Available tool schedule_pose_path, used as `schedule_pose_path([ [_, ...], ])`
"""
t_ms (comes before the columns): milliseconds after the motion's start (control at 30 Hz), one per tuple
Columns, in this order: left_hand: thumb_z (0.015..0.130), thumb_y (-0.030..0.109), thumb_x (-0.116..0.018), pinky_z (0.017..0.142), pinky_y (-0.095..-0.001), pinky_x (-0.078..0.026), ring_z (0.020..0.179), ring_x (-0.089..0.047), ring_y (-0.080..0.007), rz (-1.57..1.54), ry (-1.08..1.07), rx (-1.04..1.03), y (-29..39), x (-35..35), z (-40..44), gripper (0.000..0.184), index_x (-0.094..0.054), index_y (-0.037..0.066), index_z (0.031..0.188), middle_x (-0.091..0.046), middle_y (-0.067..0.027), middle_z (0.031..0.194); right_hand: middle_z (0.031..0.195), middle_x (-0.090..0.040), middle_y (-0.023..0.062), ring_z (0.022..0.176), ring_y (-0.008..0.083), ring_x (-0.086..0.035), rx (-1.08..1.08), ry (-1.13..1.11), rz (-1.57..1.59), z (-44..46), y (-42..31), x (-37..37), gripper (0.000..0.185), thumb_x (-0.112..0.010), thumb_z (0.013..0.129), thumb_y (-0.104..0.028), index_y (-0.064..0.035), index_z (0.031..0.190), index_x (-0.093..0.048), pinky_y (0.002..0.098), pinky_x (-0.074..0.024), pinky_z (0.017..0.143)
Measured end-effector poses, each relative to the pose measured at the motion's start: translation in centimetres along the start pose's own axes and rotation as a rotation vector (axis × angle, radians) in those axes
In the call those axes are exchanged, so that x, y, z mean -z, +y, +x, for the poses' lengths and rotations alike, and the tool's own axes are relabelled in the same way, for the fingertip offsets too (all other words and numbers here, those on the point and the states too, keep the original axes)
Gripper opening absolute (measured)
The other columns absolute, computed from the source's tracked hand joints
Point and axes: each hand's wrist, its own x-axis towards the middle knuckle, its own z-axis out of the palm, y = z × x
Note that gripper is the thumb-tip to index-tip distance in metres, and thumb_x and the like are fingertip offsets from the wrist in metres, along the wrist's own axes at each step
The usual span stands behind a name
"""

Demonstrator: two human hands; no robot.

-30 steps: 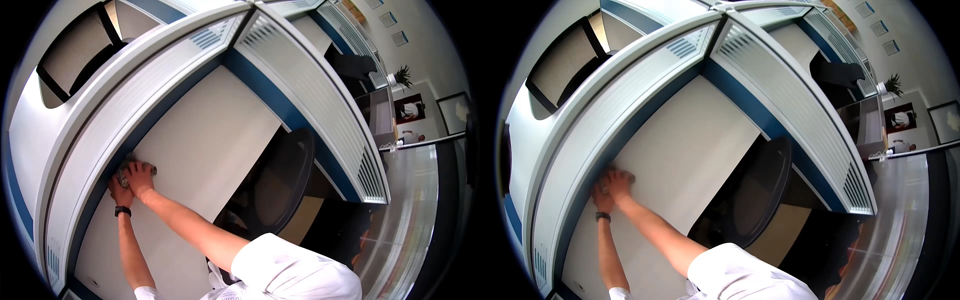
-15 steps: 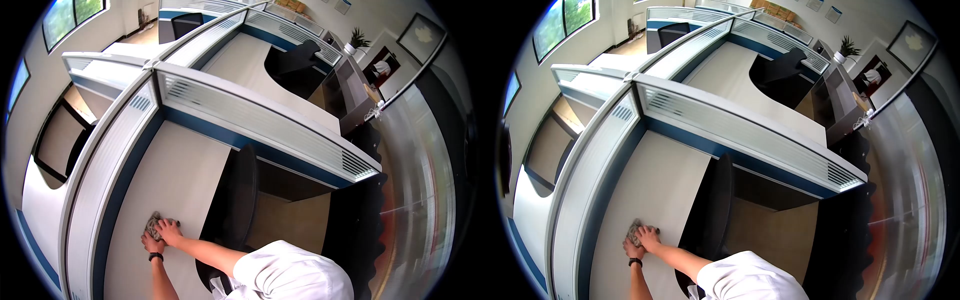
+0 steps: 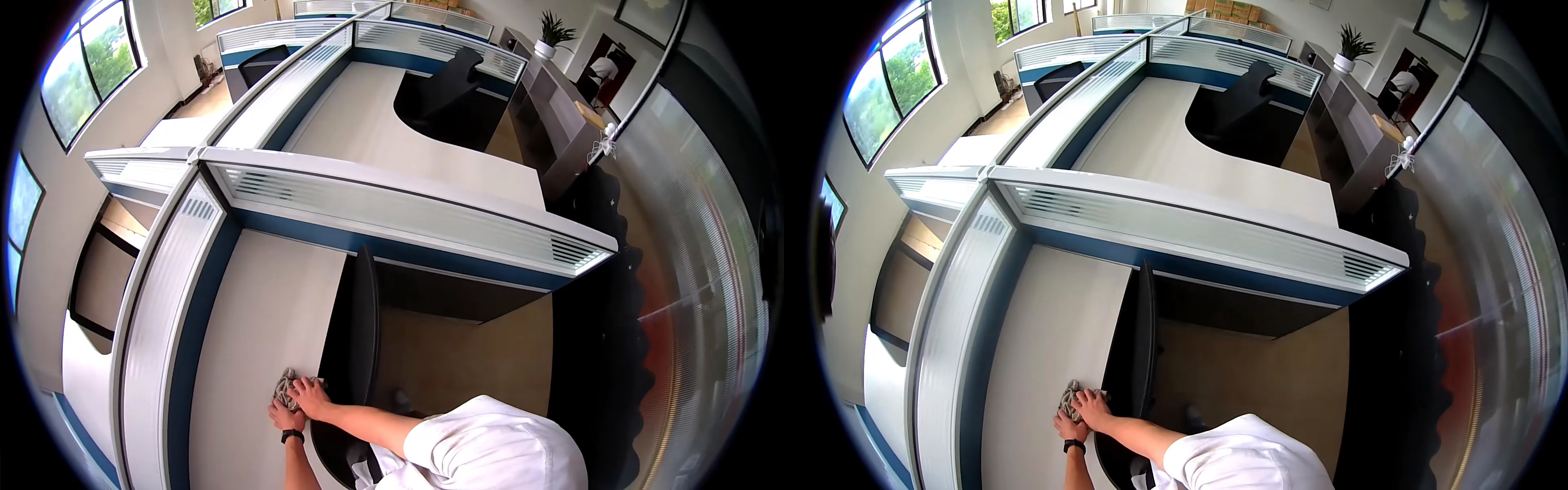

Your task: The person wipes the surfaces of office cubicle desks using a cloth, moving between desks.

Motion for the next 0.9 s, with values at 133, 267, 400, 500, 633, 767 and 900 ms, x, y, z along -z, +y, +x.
schedule_pose_path([
  [133, 0.068, 0.034, -0.075, 0.090, -0.0564, -0.038, 0.115, -0.037, -0.0420, -0.072, -0.014, 0.010, 0.4, 0.7, 0.7, 0.075, -0.036, 0.006, 0.125, -0.039, -0.0194, 0.122, 0.118, -0.045, 0.0099, 0.109, 0.0305, -0.042, 0.000, -0.080, -0.120, 1.7, -0.9, 0.3, 0.041, -0.057, 0.080, -0.025, -0.0143, 0.118, -0.047, 0.0475, -0.0414, 0.079],
  [267, 0.067, 0.035, -0.075, 0.088, -0.0561, -0.037, 0.113, -0.038, -0.0416, -0.110, -0.088, -0.003, -0.6, 0.9, 1.7, 0.075, -0.037, 0.006, 0.125, -0.039, -0.0185, 0.119, 0.116, -0.045, 0.0119, 0.106, 0.0305, -0.041, 0.038, -0.196, -0.105, 2.1, -0.9, 1.4, 0.049, -0.062, 0.075, -0.026, -0.0119, 0.119, -0.046, 0.0479, -0.0405, 0.074],
  [400, 0.068, 0.036, -0.075, 0.089, -0.0549, -0.038, 0.115, -0.038, -0.0408, -0.094, -0.085, -0.098, -0.8, 2.7, 5.5, 0.071, -0.041, 0.004, 0.121, -0.041, -0.0197, 0.119, 0.121, -0.042, 0.0149, 0.110, 0.0329, -0.041, 0.003, -0.166, -0.036, 5.7, -1.6, 1.1, 0.050, -0.061, 0.075, -0.023, -0.0092, 0.121, -0.046, 0.0480, -0.0395, 0.078],
  [500, 0.070, 0.025, -0.068, 0.089, -0.0518, -0.040, 0.110, -0.043, -0.0407, -0.210, -0.011, -0.060, 1.8, 6.8, 8.9, 0.051, -0.048, 0.006, 0.114, -0.049, -0.0200, 0.114, 0.123, -0.045, 0.0142, 0.112, 0.0312, -0.042, 0.037, -0.150, -0.136, 11.0, -2.3, 0.0, 0.047, -0.054, 0.080, -0.025, -0.0101, 0.124, -0.047, 0.0477, -0.0394, 0.081],
  [633, 0.067, 0.021, -0.066, 0.091, -0.0532, -0.035, 0.113, -0.039, -0.0390, -0.170, 0.037, -0.015, 0.5, 8.0, 15.5, 0.058, -0.047, 0.010, 0.121, -0.044, -0.0181, 0.119, 0.126, -0.042, 0.0142, 0.117, 0.0327, -0.038, 0.006, -0.204, -0.047, 18.2, -3.3, 0.3, 0.057, -0.062, 0.074, -0.028, -0.0118, 0.126, -0.044, 0.0523, -0.0364, 0.086],
  [767, 0.063, 0.016, -0.065, 0.091, -0.0529, -0.030, 0.116, -0.035, -0.0370, -0.220, 0.032, -0.009, 0.7, 9.7, 19.6, 0.061, -0.047, 0.011, 0.121, -0.039, -0.0157, 0.121, 0.126, -0.039, 0.0150, 0.117, 0.0339, -0.035, -0.001, -0.309, -0.037, 22.9, -3.9, 3.7, 0.065, -0.068, 0.069, -0.028, -0.0131, 0.127, -0.043, 0.0517, -0.0344, 0.089],
  [900, 0.063, 0.013, -0.064, 0.088, -0.0504, -0.029, 0.115, -0.035, -0.0364, -0.271, 0.079, 0.024, 1.4, 10.0, 23.3, 0.060, -0.047, 0.011, 0.121, -0.039, -0.0152, 0.121, 0.127, -0.039, 0.0150, 0.117, 0.0343, -0.035, 0.027, -0.328, -0.081, 27.8, -3.6, 4.1, 0.065, -0.068, 0.070, -0.029, -0.0146, 0.128, -0.042, 0.0512, -0.0337, 0.090],
])
